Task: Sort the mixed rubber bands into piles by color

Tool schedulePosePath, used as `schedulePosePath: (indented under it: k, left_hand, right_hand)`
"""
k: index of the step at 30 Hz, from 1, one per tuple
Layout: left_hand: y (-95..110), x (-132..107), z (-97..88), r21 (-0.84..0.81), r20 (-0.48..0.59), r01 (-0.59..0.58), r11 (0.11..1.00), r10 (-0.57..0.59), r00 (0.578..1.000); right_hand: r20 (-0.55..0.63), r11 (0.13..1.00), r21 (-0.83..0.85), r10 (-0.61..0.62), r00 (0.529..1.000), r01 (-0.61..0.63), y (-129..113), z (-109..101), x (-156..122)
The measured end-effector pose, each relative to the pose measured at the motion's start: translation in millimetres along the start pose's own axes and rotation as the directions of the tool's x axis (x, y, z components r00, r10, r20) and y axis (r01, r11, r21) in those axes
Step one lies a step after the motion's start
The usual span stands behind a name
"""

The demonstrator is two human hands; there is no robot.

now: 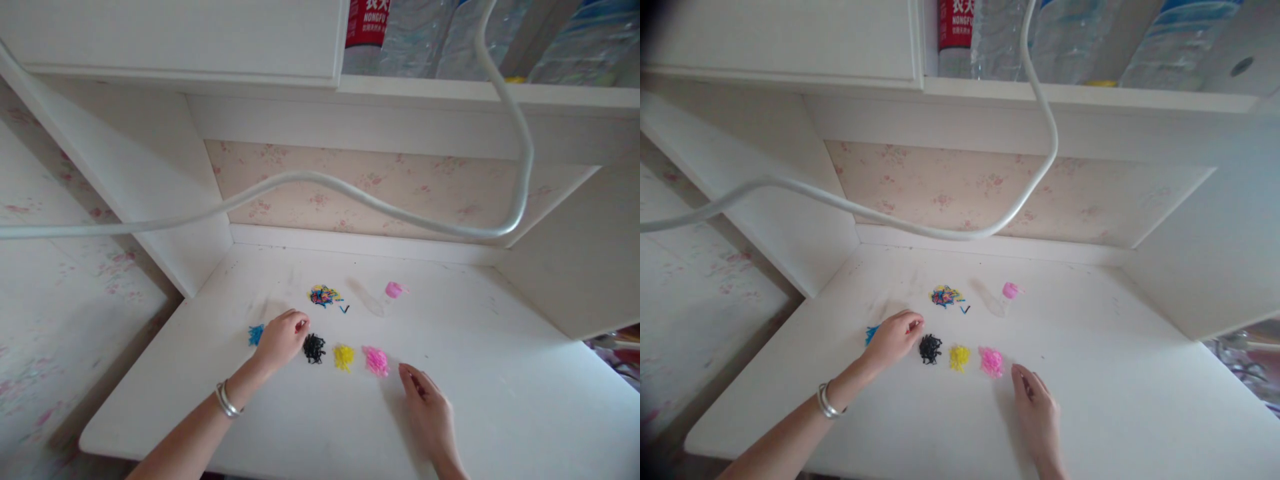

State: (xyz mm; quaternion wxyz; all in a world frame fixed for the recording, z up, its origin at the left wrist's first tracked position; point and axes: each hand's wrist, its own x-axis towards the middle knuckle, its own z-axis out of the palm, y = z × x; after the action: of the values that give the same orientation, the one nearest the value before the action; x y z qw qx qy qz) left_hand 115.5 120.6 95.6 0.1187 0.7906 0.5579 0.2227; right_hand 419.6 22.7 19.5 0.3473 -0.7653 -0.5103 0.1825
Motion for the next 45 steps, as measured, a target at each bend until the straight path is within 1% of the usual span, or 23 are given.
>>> schedulePosePath:
  k: [2, 3, 5, 10, 15, 21, 25, 29, 33, 38, 41, 45]
  left_hand:
    - [1.0, 22.6, 11.6, 0.031, 0.012, -0.009, 0.999, 0.008, 1.0]
    - [1.4, 32.5, 17.9, 0.04, 0.014, -0.012, 0.999, 0.012, 1.0]
    - [2.0, 49.6, 30.6, 0.064, 0.021, -0.018, 0.998, 0.017, 1.0]
    - [0.2, 77.6, 54.4, 0.114, 0.033, -0.005, 0.993, 0.001, 0.999]
    - [-4.9, 89.0, 65.0, 0.144, 0.06, 0.019, 0.989, -0.028, 0.998]
    - [-8.0, 93.1, 66.7, 0.139, 0.092, 0.048, 0.989, -0.062, 0.994]
    - [-10.1, 91.0, 60.4, 0.106, 0.09, 0.069, 0.992, -0.078, 0.993]
    - [-12.0, 86.8, 53.5, 0.048, 0.088, 0.065, 0.997, -0.069, 0.994]
    - [-17.4, 87.3, 51.4, -0.011, 0.063, 0.084, 0.996, -0.083, 0.995]
    - [-29.3, 94.5, 54.9, -0.064, 0.032, 0.118, 0.991, -0.116, 0.993]
    - [-34.4, 97.3, 57.2, -0.085, 0.019, 0.128, 0.988, -0.127, 0.992]
    - [-36.4, 97.2, 56.7, -0.101, -0.019, 0.12, 0.988, -0.123, 0.992]
  right_hand:
    - [-0.033, 0.992, 0.064, 0.107, 0.994, -0.105, 4.8, 2.7, -0.4]
    - [-0.043, 0.986, 0.09, 0.142, 0.989, -0.138, 6.5, 3.7, 0.3]
    - [-0.048, 0.978, 0.118, 0.176, 0.983, -0.169, 8.2, 5.0, 2.8]
    - [-0.027, 0.986, 0.104, 0.131, 0.991, -0.127, 4.7, 7.2, 7.0]
    - [-0.039, 0.986, 0.122, 0.118, 0.992, -0.113, 1.4, 9.2, 6.9]
    - [-0.028, 0.986, 0.11, 0.129, 0.991, -0.125, -2.7, 7.3, 7.0]
    - [-0.026, 0.987, 0.109, 0.119, 0.993, -0.115, -6.1, 5.8, 6.8]
    - [-0.013, 0.989, 0.096, 0.118, 0.993, -0.116, -4.2, 6.2, 7.3]
    - [0.002, 0.991, 0.077, 0.107, 0.994, -0.107, -1.8, 6.7, 7.7]
    - [0.017, 0.991, 0.064, 0.116, 0.993, -0.117, -2.6, 6.5, 7.3]
    - [0.01, 0.991, 0.067, 0.112, 0.994, -0.112, -2.1, 7.3, 7.5]
    - [-0.004, 0.994, 0.055, 0.097, 0.995, -0.097, -1.8, 8.4, 7.8]
